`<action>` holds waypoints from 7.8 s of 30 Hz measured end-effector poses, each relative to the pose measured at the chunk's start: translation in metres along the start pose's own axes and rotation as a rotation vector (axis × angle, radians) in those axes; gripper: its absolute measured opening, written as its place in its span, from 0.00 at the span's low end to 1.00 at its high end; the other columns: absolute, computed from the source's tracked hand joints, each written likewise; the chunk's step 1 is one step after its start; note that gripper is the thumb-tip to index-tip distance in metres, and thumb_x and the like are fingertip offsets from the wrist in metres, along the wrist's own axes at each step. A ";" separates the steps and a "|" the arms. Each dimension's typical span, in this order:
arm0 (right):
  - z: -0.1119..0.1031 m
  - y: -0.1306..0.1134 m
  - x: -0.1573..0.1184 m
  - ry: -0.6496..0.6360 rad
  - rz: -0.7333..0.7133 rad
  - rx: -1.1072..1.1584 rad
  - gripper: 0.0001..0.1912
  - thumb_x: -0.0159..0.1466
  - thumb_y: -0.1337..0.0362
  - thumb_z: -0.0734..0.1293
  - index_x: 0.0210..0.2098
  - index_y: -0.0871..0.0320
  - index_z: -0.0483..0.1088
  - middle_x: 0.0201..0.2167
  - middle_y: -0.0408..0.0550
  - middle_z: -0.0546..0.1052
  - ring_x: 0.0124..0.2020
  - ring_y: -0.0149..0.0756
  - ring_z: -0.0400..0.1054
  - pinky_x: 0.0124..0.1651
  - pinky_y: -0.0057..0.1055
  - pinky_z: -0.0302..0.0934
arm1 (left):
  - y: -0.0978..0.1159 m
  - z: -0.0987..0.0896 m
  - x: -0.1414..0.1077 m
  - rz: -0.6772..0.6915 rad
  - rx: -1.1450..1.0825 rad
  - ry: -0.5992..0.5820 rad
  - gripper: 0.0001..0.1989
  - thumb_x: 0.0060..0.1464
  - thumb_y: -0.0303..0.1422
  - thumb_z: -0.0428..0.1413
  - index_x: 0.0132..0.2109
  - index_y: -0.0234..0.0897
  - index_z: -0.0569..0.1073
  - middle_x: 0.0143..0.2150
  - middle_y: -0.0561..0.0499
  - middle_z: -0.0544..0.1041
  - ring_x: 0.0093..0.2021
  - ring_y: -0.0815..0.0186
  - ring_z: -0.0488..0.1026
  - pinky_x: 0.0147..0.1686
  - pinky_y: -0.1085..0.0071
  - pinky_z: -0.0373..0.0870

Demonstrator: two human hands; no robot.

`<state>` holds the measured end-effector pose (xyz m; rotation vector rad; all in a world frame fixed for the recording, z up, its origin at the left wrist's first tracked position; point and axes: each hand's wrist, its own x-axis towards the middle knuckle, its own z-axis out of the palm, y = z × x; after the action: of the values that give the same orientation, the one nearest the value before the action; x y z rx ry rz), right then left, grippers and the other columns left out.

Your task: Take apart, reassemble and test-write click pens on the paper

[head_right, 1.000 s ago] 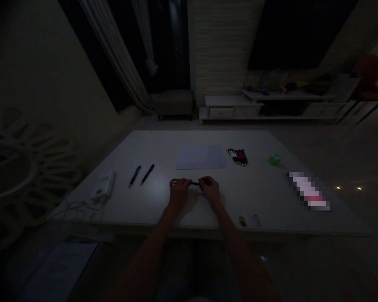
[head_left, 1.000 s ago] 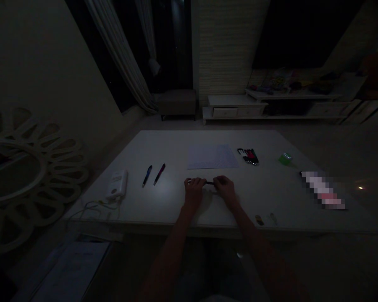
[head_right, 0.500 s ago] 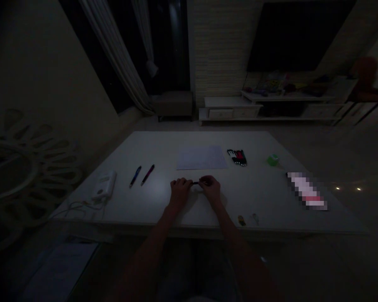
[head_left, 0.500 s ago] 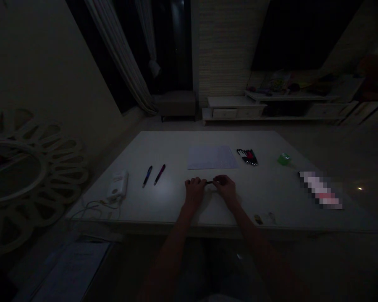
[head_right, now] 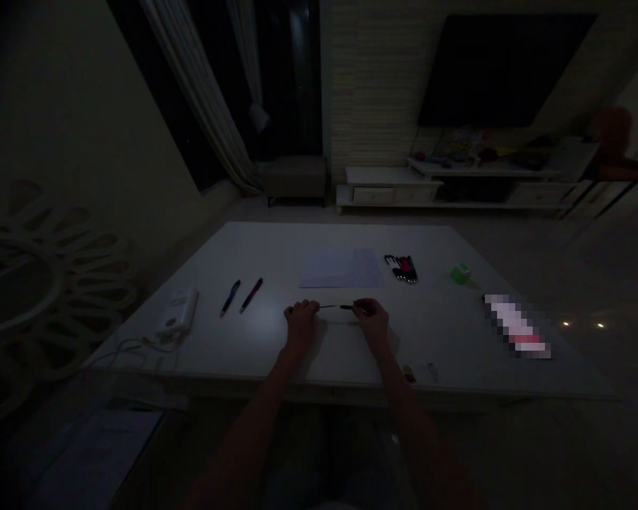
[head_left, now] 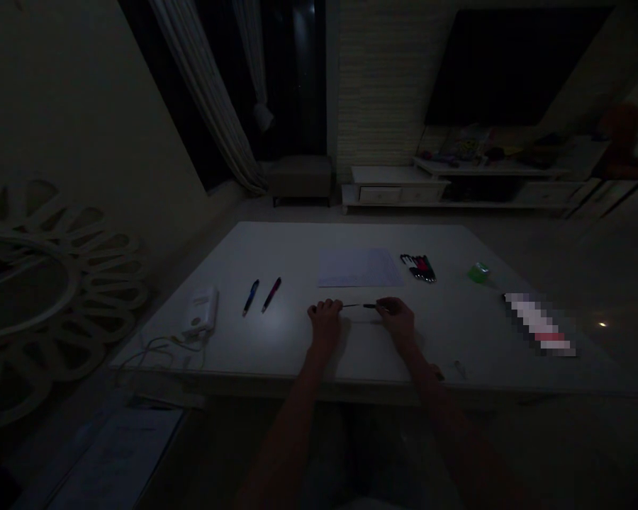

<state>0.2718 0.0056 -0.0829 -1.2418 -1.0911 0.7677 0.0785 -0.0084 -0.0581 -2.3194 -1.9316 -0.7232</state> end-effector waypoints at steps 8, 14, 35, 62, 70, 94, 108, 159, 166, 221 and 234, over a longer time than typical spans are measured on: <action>-0.010 0.007 0.020 -0.049 -0.056 -0.092 0.15 0.48 0.58 0.70 0.32 0.59 0.70 0.32 0.51 0.77 0.34 0.40 0.72 0.42 0.39 0.66 | 0.000 0.000 0.001 -0.030 -0.040 -0.016 0.13 0.57 0.24 0.45 0.43 0.43 0.69 0.40 0.48 0.72 0.44 0.60 0.65 0.45 0.59 0.53; 0.003 0.006 0.026 -0.193 -0.129 -0.247 0.11 0.52 0.60 0.67 0.34 0.58 0.71 0.33 0.48 0.77 0.35 0.38 0.72 0.44 0.37 0.65 | -0.001 0.001 0.003 -0.052 -0.004 -0.074 0.13 0.57 0.24 0.45 0.44 0.42 0.69 0.41 0.48 0.72 0.44 0.60 0.65 0.45 0.59 0.52; -0.010 0.002 -0.004 -0.105 -0.437 -0.693 0.08 0.59 0.60 0.66 0.32 0.55 0.77 0.41 0.52 0.72 0.44 0.42 0.62 0.48 0.41 0.58 | -0.001 0.000 0.003 -0.026 -0.021 -0.085 0.13 0.58 0.24 0.44 0.44 0.42 0.69 0.41 0.48 0.72 0.44 0.60 0.65 0.45 0.60 0.51; -0.036 0.008 -0.011 -0.145 -0.405 -0.705 0.11 0.61 0.57 0.64 0.31 0.56 0.76 0.36 0.52 0.72 0.42 0.41 0.64 0.45 0.37 0.61 | -0.001 0.008 0.002 0.090 -0.095 -0.107 0.10 0.60 0.26 0.45 0.42 0.40 0.70 0.40 0.51 0.73 0.43 0.65 0.67 0.47 0.64 0.54; -0.042 0.009 -0.010 -0.155 -0.402 -0.805 0.14 0.61 0.59 0.62 0.41 0.57 0.74 0.39 0.53 0.73 0.44 0.42 0.64 0.47 0.39 0.59 | 0.002 0.010 -0.003 0.274 -0.124 -0.184 0.12 0.60 0.31 0.49 0.50 0.42 0.70 0.44 0.48 0.71 0.46 0.64 0.65 0.46 0.65 0.58; -0.147 0.017 -0.020 -0.153 -0.275 -1.373 0.26 0.65 0.56 0.53 0.60 0.56 0.58 0.63 0.57 0.58 0.64 0.52 0.47 0.59 0.54 0.46 | -0.087 -0.025 -0.033 -0.100 0.089 -0.027 0.17 0.61 0.30 0.42 0.54 0.39 0.68 0.59 0.46 0.66 0.61 0.60 0.58 0.59 0.55 0.51; -0.118 0.016 -0.022 -0.035 -0.280 -1.104 0.22 0.65 0.55 0.54 0.52 0.58 0.67 0.56 0.58 0.66 0.59 0.49 0.55 0.57 0.51 0.50 | -0.080 -0.016 -0.026 -0.038 -0.055 0.037 0.16 0.60 0.32 0.46 0.54 0.39 0.67 0.54 0.44 0.70 0.56 0.59 0.64 0.55 0.56 0.59; -0.002 -0.004 -0.024 -0.157 -0.251 -0.397 0.06 0.56 0.61 0.65 0.30 0.56 0.72 0.31 0.48 0.74 0.34 0.38 0.69 0.38 0.35 0.63 | 0.004 0.010 -0.003 0.373 -0.122 -0.104 0.12 0.56 0.22 0.49 0.44 0.38 0.69 0.42 0.49 0.74 0.44 0.65 0.69 0.50 0.63 0.59; 0.013 -0.019 -0.021 -0.219 -0.141 -0.216 0.15 0.52 0.59 0.68 0.38 0.57 0.73 0.25 0.45 0.76 0.28 0.35 0.70 0.36 0.33 0.64 | 0.010 0.007 -0.005 0.352 0.022 -0.096 0.10 0.59 0.31 0.49 0.48 0.41 0.67 0.40 0.49 0.71 0.42 0.62 0.67 0.41 0.64 0.59; -0.007 -0.044 -0.009 -0.307 -0.285 -0.303 0.12 0.59 0.56 0.64 0.32 0.57 0.75 0.30 0.49 0.76 0.31 0.35 0.69 0.35 0.32 0.63 | 0.009 0.007 -0.004 0.317 0.042 -0.101 0.11 0.58 0.26 0.47 0.47 0.40 0.67 0.38 0.48 0.68 0.41 0.62 0.66 0.42 0.65 0.61; 0.003 -0.043 0.010 -0.631 -0.243 -0.401 0.19 0.52 0.64 0.69 0.45 0.57 0.73 0.29 0.45 0.77 0.28 0.32 0.68 0.35 0.30 0.63 | 0.007 0.014 -0.002 0.329 0.000 -0.103 0.10 0.57 0.26 0.48 0.46 0.39 0.67 0.38 0.48 0.69 0.40 0.62 0.66 0.41 0.65 0.62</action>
<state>0.2679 0.0073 -0.0389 -1.1856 -1.9493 0.7960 0.0895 -0.0078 -0.0691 -2.6284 -1.5213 -0.5815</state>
